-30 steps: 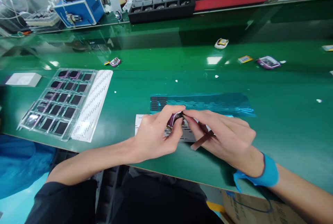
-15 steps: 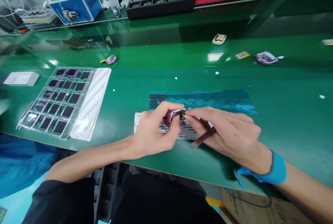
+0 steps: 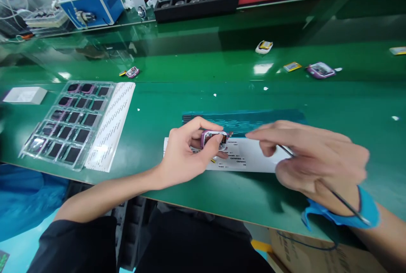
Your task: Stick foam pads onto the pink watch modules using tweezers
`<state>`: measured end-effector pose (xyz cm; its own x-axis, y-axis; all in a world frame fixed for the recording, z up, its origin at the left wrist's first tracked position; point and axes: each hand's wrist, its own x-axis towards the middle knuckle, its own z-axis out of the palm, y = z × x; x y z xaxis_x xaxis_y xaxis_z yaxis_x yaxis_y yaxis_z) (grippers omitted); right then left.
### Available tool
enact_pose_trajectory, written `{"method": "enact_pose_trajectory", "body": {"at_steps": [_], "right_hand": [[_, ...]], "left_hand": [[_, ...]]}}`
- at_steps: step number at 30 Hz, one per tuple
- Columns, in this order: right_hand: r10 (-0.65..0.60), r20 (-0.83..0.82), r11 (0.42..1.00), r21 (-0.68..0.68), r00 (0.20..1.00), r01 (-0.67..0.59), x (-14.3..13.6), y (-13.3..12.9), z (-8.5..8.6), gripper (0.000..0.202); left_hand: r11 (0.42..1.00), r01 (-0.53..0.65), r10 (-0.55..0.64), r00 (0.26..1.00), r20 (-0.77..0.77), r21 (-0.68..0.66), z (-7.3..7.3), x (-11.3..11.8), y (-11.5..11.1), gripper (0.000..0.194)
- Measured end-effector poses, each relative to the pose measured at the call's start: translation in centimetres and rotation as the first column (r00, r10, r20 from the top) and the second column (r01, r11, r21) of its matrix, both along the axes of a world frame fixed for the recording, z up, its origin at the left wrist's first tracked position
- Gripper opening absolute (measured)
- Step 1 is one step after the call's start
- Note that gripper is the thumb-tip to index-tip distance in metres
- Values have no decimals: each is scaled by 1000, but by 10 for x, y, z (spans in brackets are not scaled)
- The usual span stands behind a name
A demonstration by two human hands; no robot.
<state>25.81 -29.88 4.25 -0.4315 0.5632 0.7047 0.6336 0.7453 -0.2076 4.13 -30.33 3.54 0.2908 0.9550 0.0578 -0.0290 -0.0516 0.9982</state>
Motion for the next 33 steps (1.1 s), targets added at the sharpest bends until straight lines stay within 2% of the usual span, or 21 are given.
{"method": "enact_pose_trajectory", "body": {"at_steps": [3,5,12,17,21,25,28,30,33], "right_hand": [[44,9,999,10,999,-45,-6,1,4,26],[65,67,998,-24,996,-63,-8,2,7,18],[96,66,988,-130,993,-87,-6,3,4,8],[126,74,982,-152,989,-113,-3,4,1,20],[82,105,995,-72,991,-75,-3,1,-4,31],[-10,91,999,34,996,7,-1,-1,-9,35],[-58,165,990,137,985,35,3,-1,-9,33],[-53,219,981,192,974,10,4,-1,-7,27],[8,327,980,188,945,-73,5,1,-3,18]], "left_hand": [[990,80,-69,993,94,-118,0,-2,5,21],[981,109,-88,987,132,-161,1,-4,8,23],[976,108,-68,976,207,-189,1,-4,12,21],[982,98,-70,983,169,-164,-4,-3,10,18],[988,112,-103,991,87,-106,-2,-2,6,9],[957,216,-198,974,107,-195,2,-3,6,10],[939,241,-204,965,166,-244,4,-4,9,13],[933,247,-199,960,197,-262,4,-5,11,15],[919,265,-210,956,205,-291,6,-4,11,16]]}}
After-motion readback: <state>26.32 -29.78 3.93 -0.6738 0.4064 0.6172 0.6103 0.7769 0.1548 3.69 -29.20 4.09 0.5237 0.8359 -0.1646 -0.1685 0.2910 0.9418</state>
